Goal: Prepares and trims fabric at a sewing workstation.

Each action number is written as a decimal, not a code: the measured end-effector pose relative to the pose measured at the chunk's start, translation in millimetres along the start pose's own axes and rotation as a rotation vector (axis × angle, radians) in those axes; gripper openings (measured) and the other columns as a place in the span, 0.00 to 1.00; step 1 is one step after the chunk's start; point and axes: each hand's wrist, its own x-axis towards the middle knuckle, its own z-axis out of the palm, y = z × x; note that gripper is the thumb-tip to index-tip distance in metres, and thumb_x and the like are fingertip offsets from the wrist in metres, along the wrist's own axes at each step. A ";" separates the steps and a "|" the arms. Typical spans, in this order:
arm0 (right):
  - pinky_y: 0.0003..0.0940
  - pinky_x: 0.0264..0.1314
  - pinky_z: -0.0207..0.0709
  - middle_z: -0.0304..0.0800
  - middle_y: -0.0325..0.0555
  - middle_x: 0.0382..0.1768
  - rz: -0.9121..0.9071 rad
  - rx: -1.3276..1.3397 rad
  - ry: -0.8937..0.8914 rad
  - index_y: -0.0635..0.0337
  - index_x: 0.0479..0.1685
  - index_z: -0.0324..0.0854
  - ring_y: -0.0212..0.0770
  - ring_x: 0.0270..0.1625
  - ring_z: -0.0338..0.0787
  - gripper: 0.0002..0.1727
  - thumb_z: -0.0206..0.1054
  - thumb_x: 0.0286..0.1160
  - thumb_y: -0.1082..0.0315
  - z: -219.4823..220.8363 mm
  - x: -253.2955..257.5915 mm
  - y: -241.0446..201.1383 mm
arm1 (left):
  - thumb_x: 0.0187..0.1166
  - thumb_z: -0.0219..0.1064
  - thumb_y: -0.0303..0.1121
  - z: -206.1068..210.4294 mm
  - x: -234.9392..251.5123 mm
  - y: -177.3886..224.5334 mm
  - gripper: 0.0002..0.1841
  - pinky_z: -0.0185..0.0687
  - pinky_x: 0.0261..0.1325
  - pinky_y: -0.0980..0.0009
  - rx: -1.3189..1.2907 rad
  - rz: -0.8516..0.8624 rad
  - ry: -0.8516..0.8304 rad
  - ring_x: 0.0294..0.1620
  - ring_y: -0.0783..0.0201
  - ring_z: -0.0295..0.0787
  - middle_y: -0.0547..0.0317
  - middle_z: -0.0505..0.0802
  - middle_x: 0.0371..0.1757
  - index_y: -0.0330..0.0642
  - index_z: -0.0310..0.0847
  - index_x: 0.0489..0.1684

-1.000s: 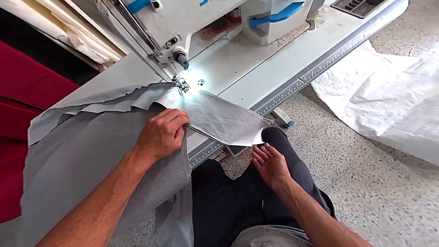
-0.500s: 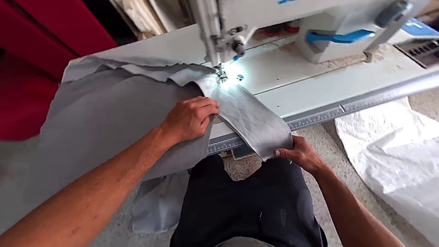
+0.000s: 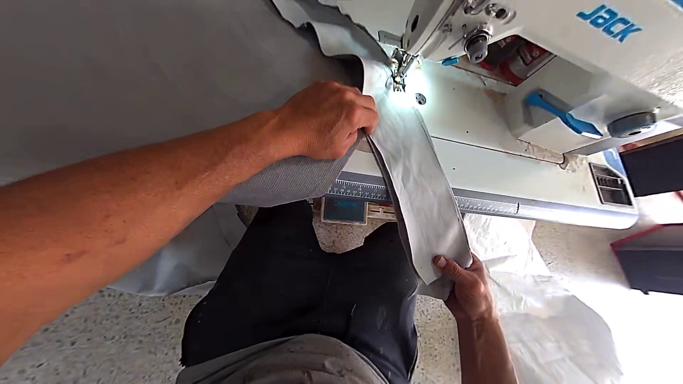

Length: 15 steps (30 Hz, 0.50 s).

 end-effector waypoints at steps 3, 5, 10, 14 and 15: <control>0.39 0.40 0.93 0.96 0.50 0.35 -0.004 0.086 0.048 0.59 0.47 0.88 0.39 0.34 0.96 0.26 0.90 0.43 0.66 5.8 -12.8 4.2 | 0.79 0.52 0.26 -1.7 2.9 2.7 0.15 0.82 0.61 0.48 0.036 -0.005 -0.018 0.62 0.48 0.90 0.52 0.93 0.58 0.41 0.89 0.46; 0.39 0.42 0.93 0.96 0.50 0.36 -0.006 0.105 0.062 0.58 0.47 0.89 0.38 0.35 0.96 0.24 0.89 0.45 0.68 10.3 -17.9 2.6 | 0.79 0.52 0.26 -6.3 3.3 12.2 0.16 0.77 0.69 0.45 0.074 -0.007 0.013 0.68 0.46 0.87 0.50 0.94 0.59 0.40 0.89 0.46; 0.39 0.41 0.93 0.96 0.52 0.37 0.019 0.160 0.042 0.58 0.48 0.89 0.40 0.35 0.96 0.21 0.86 0.51 0.71 13.6 -18.0 -2.3 | 0.77 0.57 0.30 12.7 -30.6 142.2 0.12 0.86 0.50 0.68 -0.530 -0.421 0.381 0.49 0.68 0.88 0.60 0.92 0.46 0.39 0.88 0.42; 0.39 0.40 0.93 0.96 0.52 0.35 0.058 0.169 0.044 0.59 0.46 0.89 0.40 0.34 0.96 0.19 0.84 0.52 0.72 15.0 -14.5 -6.9 | 0.84 0.59 0.43 94.6 -52.7 211.2 0.20 0.86 0.64 0.56 -1.675 -1.017 0.131 0.63 0.57 0.89 0.52 0.90 0.61 0.39 0.77 0.66; 0.38 0.40 0.93 0.95 0.53 0.35 0.069 0.163 0.050 0.59 0.45 0.89 0.40 0.34 0.96 0.18 0.85 0.51 0.72 14.9 -14.7 -7.2 | 0.86 0.56 0.48 108.0 -47.8 215.8 0.25 0.82 0.72 0.54 -1.884 -1.067 0.115 0.71 0.56 0.85 0.51 0.89 0.68 0.40 0.76 0.72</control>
